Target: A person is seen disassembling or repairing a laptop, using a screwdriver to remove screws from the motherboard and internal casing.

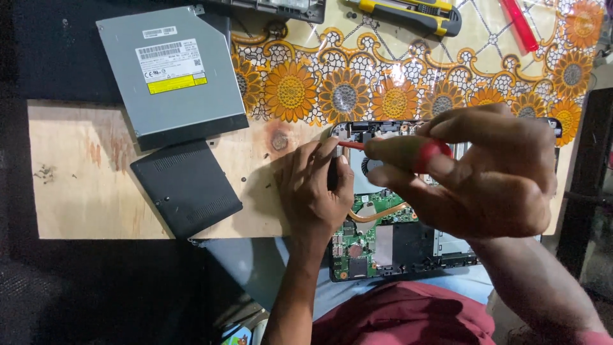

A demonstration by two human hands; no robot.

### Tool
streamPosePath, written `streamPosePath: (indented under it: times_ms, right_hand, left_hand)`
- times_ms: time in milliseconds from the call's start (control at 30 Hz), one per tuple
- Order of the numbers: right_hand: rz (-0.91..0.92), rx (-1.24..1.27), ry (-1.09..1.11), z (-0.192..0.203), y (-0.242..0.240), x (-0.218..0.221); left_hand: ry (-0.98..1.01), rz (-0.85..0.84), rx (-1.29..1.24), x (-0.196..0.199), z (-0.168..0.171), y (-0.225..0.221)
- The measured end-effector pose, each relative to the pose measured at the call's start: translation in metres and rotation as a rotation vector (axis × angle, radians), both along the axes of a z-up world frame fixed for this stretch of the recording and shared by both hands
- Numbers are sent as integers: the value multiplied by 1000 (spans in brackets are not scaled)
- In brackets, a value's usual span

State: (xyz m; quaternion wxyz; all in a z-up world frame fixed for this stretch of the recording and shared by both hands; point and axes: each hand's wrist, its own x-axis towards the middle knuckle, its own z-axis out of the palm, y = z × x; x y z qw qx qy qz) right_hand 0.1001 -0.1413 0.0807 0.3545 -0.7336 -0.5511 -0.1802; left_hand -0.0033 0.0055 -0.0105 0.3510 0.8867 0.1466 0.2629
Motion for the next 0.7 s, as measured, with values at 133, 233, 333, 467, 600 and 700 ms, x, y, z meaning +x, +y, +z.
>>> streamPosePath:
  times_ms: [133, 233, 333, 467, 600, 700]
  right_hand:
    - [8, 46, 47, 19, 19, -3]
    - [-72, 17, 175, 30, 24, -12]
    - [-122, 17, 125, 23, 16, -4]
    - [-18, 39, 16, 21, 13, 2]
    - [-83, -11, 67, 37, 27, -15]
    - [-66, 81, 5, 17, 14, -8]
  left_hand:
    - [-22, 13, 25, 1, -4, -2]
    - [-25, 21, 10, 1, -8, -2]
    - [-2, 21, 18, 0, -6, -2]
    - [7, 15, 19, 1, -5, -2]
    - [22, 27, 12, 0, -4, -1]
    - [22, 8, 42, 0, -7, -1]
